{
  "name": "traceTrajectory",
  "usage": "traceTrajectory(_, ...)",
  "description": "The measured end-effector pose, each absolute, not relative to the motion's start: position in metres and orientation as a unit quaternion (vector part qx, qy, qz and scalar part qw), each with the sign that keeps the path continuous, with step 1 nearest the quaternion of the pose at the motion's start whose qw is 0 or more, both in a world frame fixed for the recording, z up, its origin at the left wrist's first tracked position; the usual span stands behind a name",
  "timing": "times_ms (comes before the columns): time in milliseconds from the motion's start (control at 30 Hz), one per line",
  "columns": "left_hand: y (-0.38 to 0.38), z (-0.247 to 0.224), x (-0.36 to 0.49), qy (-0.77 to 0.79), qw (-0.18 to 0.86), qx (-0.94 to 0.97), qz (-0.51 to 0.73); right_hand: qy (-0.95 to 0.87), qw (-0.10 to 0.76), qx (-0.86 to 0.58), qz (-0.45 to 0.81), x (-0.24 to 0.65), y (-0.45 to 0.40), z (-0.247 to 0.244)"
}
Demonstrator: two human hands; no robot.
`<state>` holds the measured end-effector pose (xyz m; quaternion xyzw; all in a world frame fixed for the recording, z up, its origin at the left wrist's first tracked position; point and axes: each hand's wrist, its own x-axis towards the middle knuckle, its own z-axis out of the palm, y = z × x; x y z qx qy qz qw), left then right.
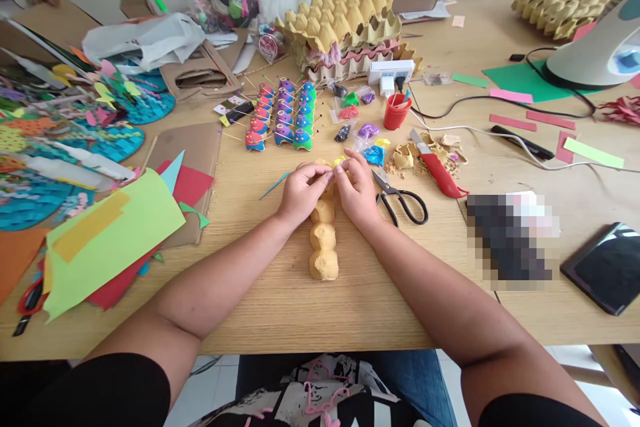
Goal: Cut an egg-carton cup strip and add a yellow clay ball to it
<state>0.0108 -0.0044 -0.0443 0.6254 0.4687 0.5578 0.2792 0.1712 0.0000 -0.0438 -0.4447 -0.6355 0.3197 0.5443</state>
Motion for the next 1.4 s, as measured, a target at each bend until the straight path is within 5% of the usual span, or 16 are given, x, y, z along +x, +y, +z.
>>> traceTrajectory(500,-0.004,-0.047,0.012,0.489,0.299,0.583,0.576,-0.661,0.545,-0.429,0.287,0.169,-0.003,-0.043)
traceTrajectory(1400,-0.005,-0.045,0.012,0.463,0.149,0.668,0.563,-0.718,0.54,-0.416,0.138,0.17,-0.001,-0.052)
